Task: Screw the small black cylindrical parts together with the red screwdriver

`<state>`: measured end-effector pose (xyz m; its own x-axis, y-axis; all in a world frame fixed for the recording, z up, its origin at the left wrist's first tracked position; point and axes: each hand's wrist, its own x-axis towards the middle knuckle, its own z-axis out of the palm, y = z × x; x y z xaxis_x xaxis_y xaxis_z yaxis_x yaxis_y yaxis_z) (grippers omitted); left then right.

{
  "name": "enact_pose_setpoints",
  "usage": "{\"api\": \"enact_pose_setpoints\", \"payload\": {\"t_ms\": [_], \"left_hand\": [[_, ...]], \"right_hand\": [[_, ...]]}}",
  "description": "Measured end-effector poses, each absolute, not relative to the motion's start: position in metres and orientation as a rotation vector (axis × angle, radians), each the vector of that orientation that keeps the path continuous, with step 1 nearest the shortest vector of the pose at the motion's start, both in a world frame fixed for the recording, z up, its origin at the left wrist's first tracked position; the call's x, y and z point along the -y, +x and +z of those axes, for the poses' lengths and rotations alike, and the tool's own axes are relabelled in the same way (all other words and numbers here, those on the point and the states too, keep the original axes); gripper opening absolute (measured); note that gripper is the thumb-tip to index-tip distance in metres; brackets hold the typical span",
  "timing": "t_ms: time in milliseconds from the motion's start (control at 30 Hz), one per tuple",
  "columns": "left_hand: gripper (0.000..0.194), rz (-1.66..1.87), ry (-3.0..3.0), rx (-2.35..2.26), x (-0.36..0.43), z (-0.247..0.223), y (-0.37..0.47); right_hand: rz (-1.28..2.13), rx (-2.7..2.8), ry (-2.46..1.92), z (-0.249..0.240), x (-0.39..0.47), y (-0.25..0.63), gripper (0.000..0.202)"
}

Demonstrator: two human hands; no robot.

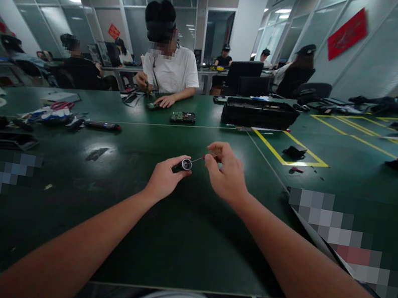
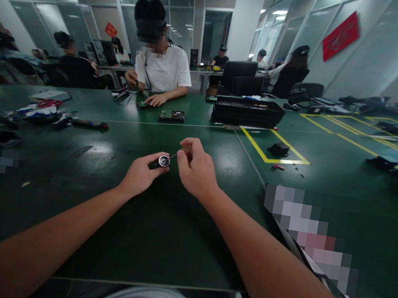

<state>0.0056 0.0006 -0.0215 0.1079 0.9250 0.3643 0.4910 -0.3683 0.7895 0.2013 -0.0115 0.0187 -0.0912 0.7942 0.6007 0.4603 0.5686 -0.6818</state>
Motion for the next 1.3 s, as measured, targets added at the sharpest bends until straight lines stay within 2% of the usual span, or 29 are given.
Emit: {"api": "enact_pose_setpoints", "payload": {"t_ms": [200,533,667,800,1067,1300], "left_hand": [[0.041,1.187,1.965,-1.314,-0.001,-0.024,0.006],[0.04,1.198,1.904,-1.404,-0.005,-0.022,0.004],[0.04,1.184,1.947,-1.411,-0.006,-0.025,0.003],[0.041,1.168,1.962,-1.42,-0.005,-0.026,0.004],[0.039,1.155,1.99,-1.416,-0.006,-0.025,0.001],[0.039,1.162,1.962,-1.451,-0.006,-0.023,0.001]], "right_hand": [[0.309,1.718,-1.117,0.025,0.015,0.199,0.029],[0.302,1.789,-1.133,0.021,0.016,0.197,0.024],[0.314,1.785,-1.23,0.023,0.014,0.198,0.035],[0.349,1.762,-1.228,0.024,0.016,0.198,0.027],[0.366,1.831,-1.181,0.02,0.013,0.198,0.034],[0.455,1.678,-1.073,0.014,0.009,0.198,0.019]]}}
